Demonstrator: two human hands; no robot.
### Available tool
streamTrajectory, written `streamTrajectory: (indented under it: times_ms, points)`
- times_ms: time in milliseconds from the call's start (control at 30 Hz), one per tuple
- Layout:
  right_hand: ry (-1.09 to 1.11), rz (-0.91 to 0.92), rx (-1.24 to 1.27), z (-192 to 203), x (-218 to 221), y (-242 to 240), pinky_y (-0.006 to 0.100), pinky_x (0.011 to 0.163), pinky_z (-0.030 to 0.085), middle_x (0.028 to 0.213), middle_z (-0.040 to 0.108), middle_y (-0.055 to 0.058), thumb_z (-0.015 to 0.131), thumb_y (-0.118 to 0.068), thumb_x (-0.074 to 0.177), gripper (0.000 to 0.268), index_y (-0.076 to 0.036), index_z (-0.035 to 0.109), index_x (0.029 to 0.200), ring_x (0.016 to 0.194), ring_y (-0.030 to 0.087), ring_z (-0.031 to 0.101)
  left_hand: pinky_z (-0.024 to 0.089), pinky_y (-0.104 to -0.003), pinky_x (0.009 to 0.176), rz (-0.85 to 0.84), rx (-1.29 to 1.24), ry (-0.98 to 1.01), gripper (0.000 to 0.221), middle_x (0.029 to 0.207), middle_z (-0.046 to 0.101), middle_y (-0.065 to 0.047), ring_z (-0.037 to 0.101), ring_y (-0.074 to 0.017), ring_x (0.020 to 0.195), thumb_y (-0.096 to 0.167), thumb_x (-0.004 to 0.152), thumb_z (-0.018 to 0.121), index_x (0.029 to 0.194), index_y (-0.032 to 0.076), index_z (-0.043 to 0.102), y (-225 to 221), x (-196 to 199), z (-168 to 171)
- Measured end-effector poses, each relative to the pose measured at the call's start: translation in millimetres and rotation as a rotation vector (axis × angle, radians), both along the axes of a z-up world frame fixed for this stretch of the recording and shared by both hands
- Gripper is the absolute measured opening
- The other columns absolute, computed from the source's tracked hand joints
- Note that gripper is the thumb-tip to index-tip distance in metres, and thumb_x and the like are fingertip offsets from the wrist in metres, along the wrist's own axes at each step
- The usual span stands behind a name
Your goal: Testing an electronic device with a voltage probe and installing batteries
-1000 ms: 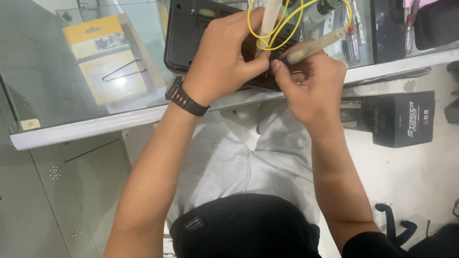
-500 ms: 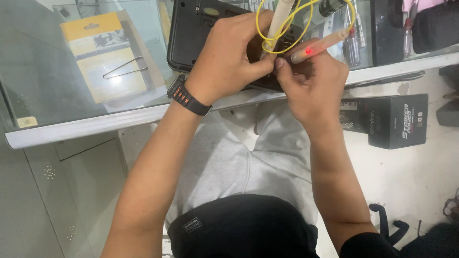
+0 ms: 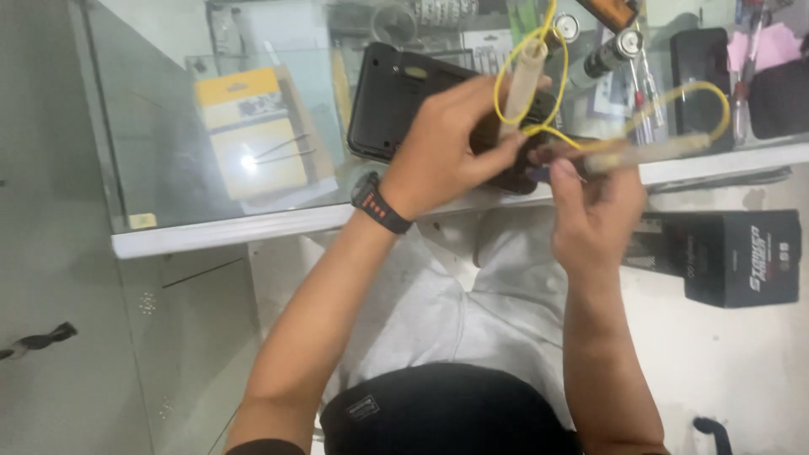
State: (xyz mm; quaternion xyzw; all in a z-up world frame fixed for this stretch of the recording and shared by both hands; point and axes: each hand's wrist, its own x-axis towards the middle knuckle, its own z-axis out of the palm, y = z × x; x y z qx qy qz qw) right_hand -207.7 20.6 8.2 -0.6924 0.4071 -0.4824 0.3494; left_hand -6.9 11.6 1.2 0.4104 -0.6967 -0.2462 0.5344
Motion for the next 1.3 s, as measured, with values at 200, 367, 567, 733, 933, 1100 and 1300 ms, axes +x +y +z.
streamTrajectory:
  times_ms: [200,367,567,733,933,1100,1300]
  points:
    - [0.173,-0.092,-0.001,-4.8,-33.9,46.3,0.037,0.109,0.047,0.122,0.058,0.017,0.052,-0.013,0.108,0.021,0.001,0.056,0.123,0.116,0.027,0.061,0.05,-0.036,0.087,-0.01,0.119,0.114,0.041,0.106,0.059,-0.008,0.061,-0.025,0.097,0.038,0.103,0.058,0.133,0.009,0.059,53.0,-56.1,16.4]
    - [0.135,-0.039,0.193,-20.0,-53.7,72.6,0.034,0.097,0.049,0.119,0.064,0.012,0.05,-0.016,0.104,0.024,-0.004,0.057,0.124,0.109,0.021,0.063,0.053,-0.036,0.104,0.072,0.28,0.244,0.04,0.123,0.06,-0.009,0.064,-0.0267,0.116,0.032,0.098,0.068,0.133,0.014,0.063,87.3,-90.7,4.0]
    - [0.459,0.113,0.325,-26.4,-71.5,82.7,0.036,0.089,0.051,0.108,0.072,0.006,0.053,-0.018,0.1,0.019,-0.008,0.066,0.11,0.099,0.023,0.069,0.051,-0.039,0.104,0.148,0.427,0.172,0.045,0.126,0.06,-0.012,0.063,-0.0282,0.118,0.033,0.096,0.067,0.136,0.014,0.061,110.4,-98.8,-6.8]
    - [0.441,0.119,0.491,-22.8,-75.3,78.9,0.032,0.087,0.053,0.109,0.078,0.0,0.055,-0.026,0.096,0.023,-0.013,0.073,0.101,0.099,0.019,0.075,0.053,-0.037,0.092,0.083,0.413,0.018,0.043,0.122,0.062,-0.011,0.067,-0.0276,0.109,0.031,0.1,0.063,0.139,0.014,0.06,112.5,-97.1,-0.5]
    - [0.035,-0.046,0.193,-10.7,-80.6,51.9,0.037,0.102,0.053,0.111,0.074,0.013,0.054,-0.022,0.103,0.024,-0.004,0.069,0.106,0.111,0.026,0.069,0.052,-0.04,0.104,0.187,0.223,-0.048,0.029,0.127,0.069,-0.014,0.069,-0.0327,0.119,0.013,0.098,0.065,0.126,0.005,0.065,96.6,-91.2,16.4]
    - [0.001,-0.159,-0.124,12.5,-63.9,-24.4,0.046,0.085,0.049,0.09,0.064,0.02,0.061,-0.014,0.105,0.018,0.003,0.06,0.098,0.088,0.033,0.065,0.058,-0.048,0.078,0.51,0.171,0.039,0.03,0.104,0.077,-0.016,0.073,-0.0405,0.096,0.008,0.089,0.078,0.117,0.004,0.07,82.3,-75.9,4.0]
    - [0.508,-0.078,-0.252,18.8,-4.2,-117.1,0.06,0.073,0.054,0.091,0.068,0.025,0.083,-0.018,0.087,0.043,0.004,0.055,0.111,0.087,0.049,0.069,0.062,-0.035,0.075,0.768,0.206,0.565,0.027,0.101,0.068,-0.013,0.07,-0.0207,0.085,0.014,0.1,0.067,0.122,0.0,0.06,73.1,-56.8,-9.5]
